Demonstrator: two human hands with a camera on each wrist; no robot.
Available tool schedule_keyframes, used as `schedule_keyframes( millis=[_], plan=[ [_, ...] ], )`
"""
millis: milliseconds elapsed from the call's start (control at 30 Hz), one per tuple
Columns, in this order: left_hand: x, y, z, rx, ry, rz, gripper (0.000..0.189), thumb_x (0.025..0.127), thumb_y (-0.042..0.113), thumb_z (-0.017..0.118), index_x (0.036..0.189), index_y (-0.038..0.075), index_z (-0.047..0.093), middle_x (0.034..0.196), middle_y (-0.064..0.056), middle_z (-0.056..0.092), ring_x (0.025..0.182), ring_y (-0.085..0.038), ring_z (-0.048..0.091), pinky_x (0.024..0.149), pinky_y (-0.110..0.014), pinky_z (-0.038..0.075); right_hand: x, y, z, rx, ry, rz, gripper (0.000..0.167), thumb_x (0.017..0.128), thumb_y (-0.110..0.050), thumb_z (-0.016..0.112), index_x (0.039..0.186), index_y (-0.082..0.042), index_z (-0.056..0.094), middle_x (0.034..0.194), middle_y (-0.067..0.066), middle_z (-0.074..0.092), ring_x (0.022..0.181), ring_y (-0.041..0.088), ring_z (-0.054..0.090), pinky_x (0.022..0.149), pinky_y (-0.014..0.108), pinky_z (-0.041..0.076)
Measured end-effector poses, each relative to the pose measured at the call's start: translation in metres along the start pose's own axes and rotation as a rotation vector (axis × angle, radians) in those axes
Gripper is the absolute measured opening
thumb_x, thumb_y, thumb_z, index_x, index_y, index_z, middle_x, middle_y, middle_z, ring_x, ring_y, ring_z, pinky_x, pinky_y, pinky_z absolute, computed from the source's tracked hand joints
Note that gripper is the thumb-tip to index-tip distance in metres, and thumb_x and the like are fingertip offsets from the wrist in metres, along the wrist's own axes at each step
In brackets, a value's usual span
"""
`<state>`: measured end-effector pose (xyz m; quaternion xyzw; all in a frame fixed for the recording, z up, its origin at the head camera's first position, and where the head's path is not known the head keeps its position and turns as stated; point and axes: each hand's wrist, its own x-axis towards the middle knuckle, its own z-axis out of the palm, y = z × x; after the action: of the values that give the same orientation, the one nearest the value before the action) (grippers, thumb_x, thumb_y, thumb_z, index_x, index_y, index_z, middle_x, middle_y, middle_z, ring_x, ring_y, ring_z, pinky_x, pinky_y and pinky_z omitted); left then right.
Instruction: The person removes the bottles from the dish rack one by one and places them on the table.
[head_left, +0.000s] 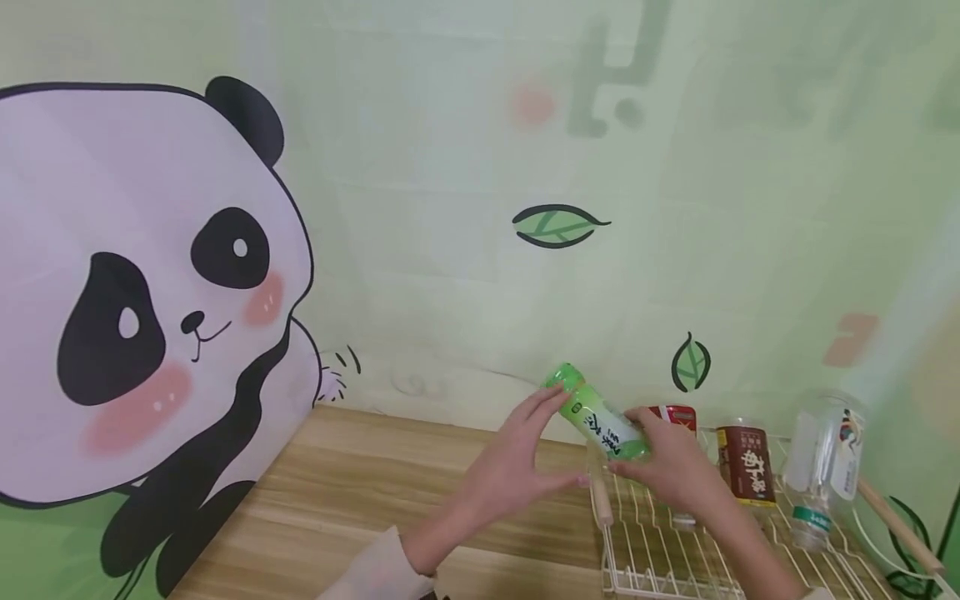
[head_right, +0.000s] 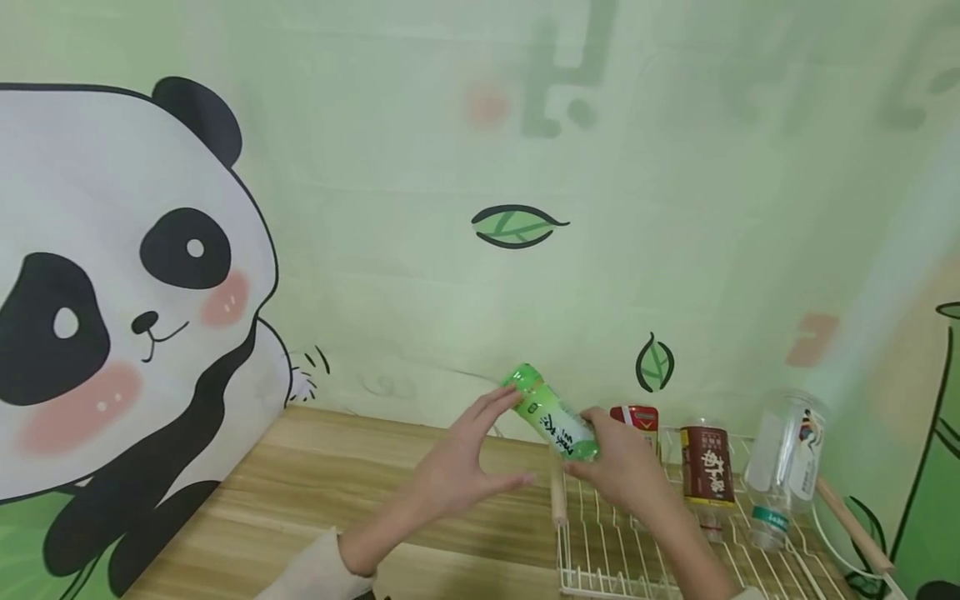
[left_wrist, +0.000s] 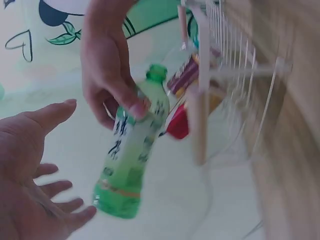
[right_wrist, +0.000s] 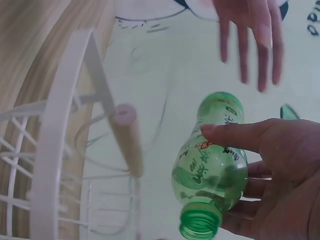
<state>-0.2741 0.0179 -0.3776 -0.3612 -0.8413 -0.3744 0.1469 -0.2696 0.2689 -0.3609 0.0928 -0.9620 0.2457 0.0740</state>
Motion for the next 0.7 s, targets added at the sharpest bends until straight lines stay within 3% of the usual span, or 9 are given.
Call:
schedule_keyframes(
  millis=[133,267,367,467,700],
  plan=[
    [0.011,0.001,-0.020,0.299,-0.029,0.169,0.102,0.086,0.053,0.087,0.165,0.011,0.037,0.170,-0.005,0.036,0.157,-0.027,0.031,0.126,-0.044,0.031,-0.006,-0.014,-0.003,-0.052,0.004,-0.091,0.074,0.083,-0.024,0.093,0.144,-0.001,0.058,0.122,0.014,0.071,0.093,0.022,0.066,0.073,0.040,0.060],
    [0.019,0.001,-0.033,0.491,-0.149,0.203,0.098,0.086,0.061,0.082,0.162,0.012,0.042,0.166,-0.002,0.043,0.153,-0.022,0.039,0.125,-0.043,0.034,-0.011,-0.023,-0.002,-0.113,0.001,-0.185,0.072,0.081,-0.018,0.094,0.142,-0.004,0.061,0.131,0.014,0.067,0.105,0.026,0.066,0.082,0.046,0.062],
    [0.023,0.001,-0.037,0.502,-0.244,0.167,0.094,0.088,0.063,0.080,0.160,0.015,0.045,0.161,0.000,0.049,0.146,-0.020,0.047,0.119,-0.041,0.043,-0.015,-0.030,0.000,-0.143,-0.007,-0.233,0.071,0.079,-0.017,0.095,0.141,-0.007,0.062,0.135,0.012,0.065,0.109,0.026,0.065,0.085,0.046,0.061],
    [0.024,-0.001,-0.036,0.507,-0.299,0.126,0.090,0.087,0.062,0.081,0.158,0.016,0.049,0.156,0.000,0.053,0.140,-0.019,0.053,0.113,-0.040,0.049,-0.019,-0.035,0.000,-0.153,-0.014,-0.268,0.070,0.079,-0.017,0.096,0.140,-0.009,0.063,0.135,0.010,0.066,0.110,0.025,0.064,0.085,0.045,0.061],
    [0.021,-0.009,-0.028,0.550,-0.331,0.111,0.079,0.087,0.057,0.084,0.151,0.019,0.058,0.146,0.004,0.062,0.128,-0.013,0.058,0.104,-0.034,0.052,-0.024,-0.043,0.004,-0.153,-0.030,-0.287,0.071,0.080,-0.015,0.094,0.142,-0.008,0.061,0.139,0.008,0.063,0.115,0.023,0.064,0.089,0.042,0.061]
  ],
)
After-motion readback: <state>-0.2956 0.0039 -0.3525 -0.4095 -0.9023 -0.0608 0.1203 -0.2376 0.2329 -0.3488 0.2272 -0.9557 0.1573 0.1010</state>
